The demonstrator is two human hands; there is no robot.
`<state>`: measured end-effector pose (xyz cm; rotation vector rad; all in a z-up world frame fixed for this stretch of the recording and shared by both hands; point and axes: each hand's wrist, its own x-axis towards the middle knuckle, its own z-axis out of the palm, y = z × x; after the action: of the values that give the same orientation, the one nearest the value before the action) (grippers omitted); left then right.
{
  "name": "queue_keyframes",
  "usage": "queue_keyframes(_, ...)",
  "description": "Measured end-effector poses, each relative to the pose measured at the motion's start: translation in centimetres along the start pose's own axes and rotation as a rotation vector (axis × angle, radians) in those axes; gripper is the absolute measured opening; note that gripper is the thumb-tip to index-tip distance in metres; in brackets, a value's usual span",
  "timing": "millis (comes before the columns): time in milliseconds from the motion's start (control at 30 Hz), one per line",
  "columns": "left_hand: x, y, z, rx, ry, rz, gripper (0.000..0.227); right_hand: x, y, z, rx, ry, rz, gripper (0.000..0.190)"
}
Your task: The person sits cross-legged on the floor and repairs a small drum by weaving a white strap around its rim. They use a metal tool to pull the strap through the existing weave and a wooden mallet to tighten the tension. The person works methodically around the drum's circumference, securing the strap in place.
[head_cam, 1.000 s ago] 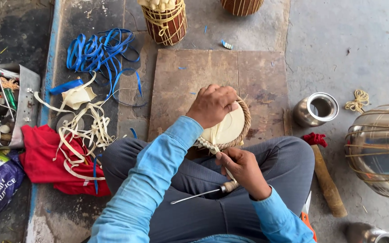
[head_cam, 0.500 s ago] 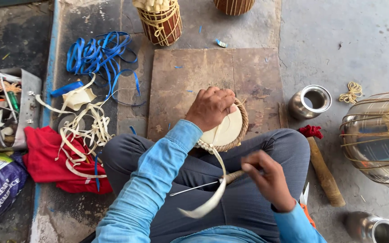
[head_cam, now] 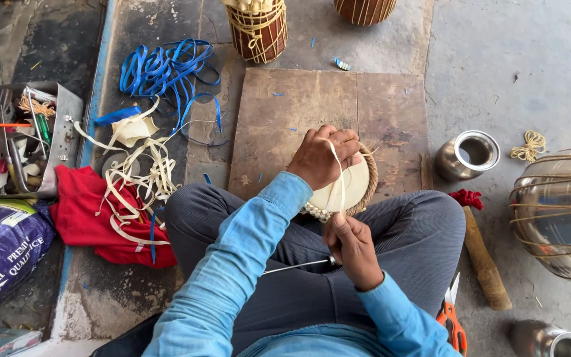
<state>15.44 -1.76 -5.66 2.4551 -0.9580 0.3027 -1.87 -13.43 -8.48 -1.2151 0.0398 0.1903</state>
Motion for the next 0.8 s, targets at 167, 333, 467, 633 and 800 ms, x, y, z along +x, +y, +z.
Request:
queue_keyframes(167,0.2,-0.2,0.1,-0.002,-0.021,0.004,0.026,-1.1,-0.1,1.1,0.123,0.096,-0.008,0.049)
queue_keyframes(333,0.7,-0.8,0.6,-0.002,-0.020,0.012,0.028,-1.3,-0.5,1.8,0.142,0.148,0.008,0.049)
queue_keyframes(467,1.0,-1.6,1.1,0.001,0.017,0.028,0.027,-0.9,-0.9,1.8,0.149,0.090,-0.036,0.046)
queue_keyframes(633,1.5,-3.9,0.6,-0.100,0.069,0.006,0.022,-3.1,-3.0,-0.8,-0.069,-0.062,-0.131,0.045)
queue_keyframes(800,2.5,-3.6,0.3,-0.111,0.027,-0.043,0.023,-3.2,-0.6,-5.6,-1.199,-0.134,-0.316,0.029)
